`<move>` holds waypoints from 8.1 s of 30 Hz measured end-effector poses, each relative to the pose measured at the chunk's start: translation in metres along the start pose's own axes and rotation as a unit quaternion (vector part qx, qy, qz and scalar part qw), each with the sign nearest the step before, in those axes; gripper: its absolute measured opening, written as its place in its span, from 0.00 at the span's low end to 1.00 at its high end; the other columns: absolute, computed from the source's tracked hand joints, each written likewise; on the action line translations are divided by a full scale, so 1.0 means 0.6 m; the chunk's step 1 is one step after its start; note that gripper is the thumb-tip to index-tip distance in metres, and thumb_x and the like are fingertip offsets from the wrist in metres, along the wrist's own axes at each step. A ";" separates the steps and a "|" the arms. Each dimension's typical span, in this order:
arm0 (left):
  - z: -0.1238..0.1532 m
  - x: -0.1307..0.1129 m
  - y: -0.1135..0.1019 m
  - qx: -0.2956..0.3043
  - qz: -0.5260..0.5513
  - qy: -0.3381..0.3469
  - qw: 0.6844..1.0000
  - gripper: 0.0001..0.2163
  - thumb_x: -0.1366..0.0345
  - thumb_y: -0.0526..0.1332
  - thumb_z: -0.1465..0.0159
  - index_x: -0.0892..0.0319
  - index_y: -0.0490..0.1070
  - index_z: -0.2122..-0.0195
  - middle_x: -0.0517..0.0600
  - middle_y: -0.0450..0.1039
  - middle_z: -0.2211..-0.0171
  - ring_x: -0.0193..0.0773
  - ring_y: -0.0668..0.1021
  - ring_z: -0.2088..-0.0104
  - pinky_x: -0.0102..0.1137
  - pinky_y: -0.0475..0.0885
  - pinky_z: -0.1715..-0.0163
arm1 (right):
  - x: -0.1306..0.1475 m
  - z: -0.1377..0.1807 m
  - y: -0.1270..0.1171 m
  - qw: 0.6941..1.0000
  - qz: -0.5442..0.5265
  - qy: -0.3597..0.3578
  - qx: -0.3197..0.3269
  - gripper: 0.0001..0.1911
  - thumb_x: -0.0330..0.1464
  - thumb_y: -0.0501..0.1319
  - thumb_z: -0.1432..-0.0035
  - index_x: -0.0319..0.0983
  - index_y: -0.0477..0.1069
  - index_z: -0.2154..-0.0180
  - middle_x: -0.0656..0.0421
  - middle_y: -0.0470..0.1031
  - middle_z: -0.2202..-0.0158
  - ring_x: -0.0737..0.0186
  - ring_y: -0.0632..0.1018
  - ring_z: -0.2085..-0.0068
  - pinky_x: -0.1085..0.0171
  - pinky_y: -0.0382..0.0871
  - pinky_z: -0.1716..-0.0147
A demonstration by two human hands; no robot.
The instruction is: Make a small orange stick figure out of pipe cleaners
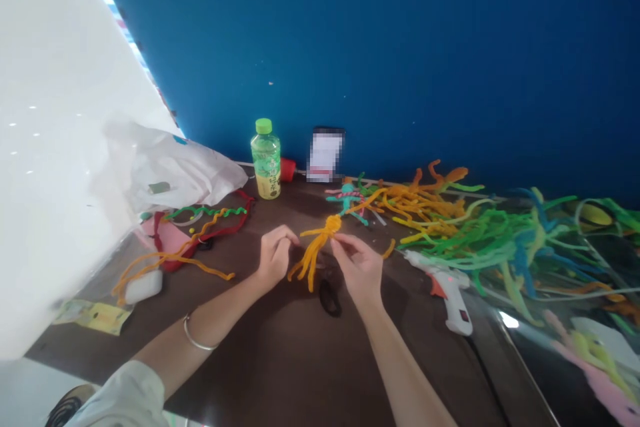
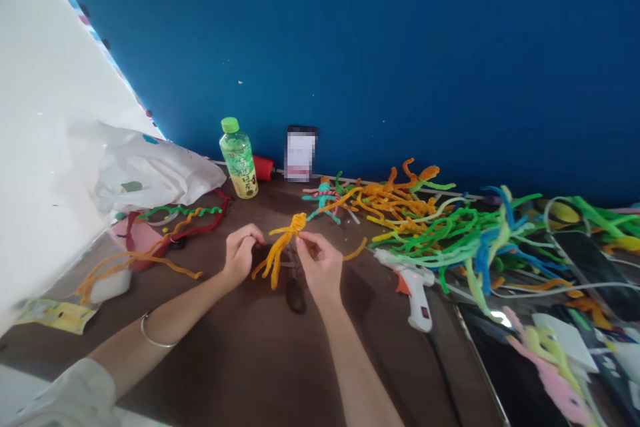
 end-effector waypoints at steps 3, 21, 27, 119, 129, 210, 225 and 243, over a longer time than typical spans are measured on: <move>0.009 0.031 0.037 0.089 0.007 -0.095 0.991 0.11 0.69 0.50 0.44 0.63 0.71 0.77 0.48 0.68 0.80 0.32 0.69 0.77 0.27 0.65 0.75 | 0.002 -0.001 0.000 1.000 0.002 -0.015 0.004 0.06 0.32 0.63 0.53 0.38 0.74 0.70 0.57 0.76 0.70 0.61 0.77 0.67 0.62 0.72 0.65; 0.032 0.049 0.104 0.171 0.261 -0.246 0.918 0.16 0.54 0.58 0.44 0.64 0.64 0.77 0.39 0.51 0.88 0.21 0.54 0.88 0.22 0.47 0.86 | 0.018 0.005 0.033 0.984 0.110 -0.111 0.088 0.10 0.35 0.56 0.45 0.39 0.73 0.66 0.54 0.75 0.65 0.60 0.76 0.64 0.62 0.72 0.64; 0.025 0.050 0.088 0.137 0.231 -0.233 0.935 0.17 0.52 0.58 0.45 0.63 0.64 0.78 0.38 0.49 0.89 0.21 0.53 0.88 0.23 0.46 0.86 | 0.018 0.006 0.038 0.970 0.166 -0.135 0.113 0.10 0.34 0.53 0.43 0.40 0.72 0.63 0.54 0.75 0.64 0.59 0.76 0.63 0.61 0.72 0.64; 0.031 0.083 0.088 0.059 0.415 -0.340 0.842 0.12 0.66 0.69 0.55 0.65 0.73 0.71 0.49 0.75 0.75 0.28 0.75 0.76 0.24 0.68 0.70 | -0.040 0.040 0.057 0.990 -0.029 0.137 -0.016 0.14 0.39 0.60 0.53 0.34 0.74 0.68 0.54 0.77 0.70 0.59 0.77 0.70 0.64 0.71 0.72; 0.026 0.100 0.065 0.001 0.365 -0.313 0.877 0.13 0.64 0.69 0.55 0.64 0.73 0.70 0.48 0.74 0.74 0.29 0.75 0.74 0.25 0.68 0.69 | 0.028 0.051 0.092 0.941 0.318 -0.058 0.104 0.16 0.28 0.48 0.43 0.36 0.72 0.59 0.51 0.76 0.64 0.58 0.76 0.63 0.63 0.68 0.62; 0.024 0.099 0.067 -0.004 0.395 -0.321 0.861 0.14 0.64 0.69 0.56 0.66 0.72 0.70 0.49 0.74 0.77 0.28 0.74 0.78 0.24 0.68 0.73 | -0.028 0.049 0.088 0.990 0.088 0.056 0.092 0.15 0.36 0.54 0.46 0.35 0.74 0.63 0.53 0.78 0.67 0.57 0.77 0.65 0.60 0.70 0.64; 0.022 0.090 0.059 -0.012 0.343 -0.282 0.896 0.15 0.61 0.68 0.56 0.66 0.72 0.71 0.48 0.73 0.80 0.29 0.73 0.80 0.26 0.69 0.76 | 0.044 0.085 0.136 0.731 0.627 -0.178 0.201 0.15 0.21 0.49 0.44 0.31 0.68 0.57 0.47 0.74 0.69 0.61 0.76 0.76 0.66 0.65 0.80; 0.020 0.103 0.052 -0.028 0.345 -0.282 0.895 0.13 0.63 0.68 0.55 0.65 0.72 0.70 0.49 0.74 0.77 0.29 0.75 0.76 0.24 0.69 0.73 | 0.107 0.111 0.153 0.567 0.626 -0.505 0.175 0.15 0.23 0.48 0.42 0.34 0.71 0.60 0.48 0.72 0.53 0.69 0.68 0.80 0.64 0.54 0.79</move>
Point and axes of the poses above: each hand's wrist, its own z-axis away from the middle knuckle, its own y-axis out of the palm, x = y × z, the point moved 10 cm from there along -z, towards the middle knuckle
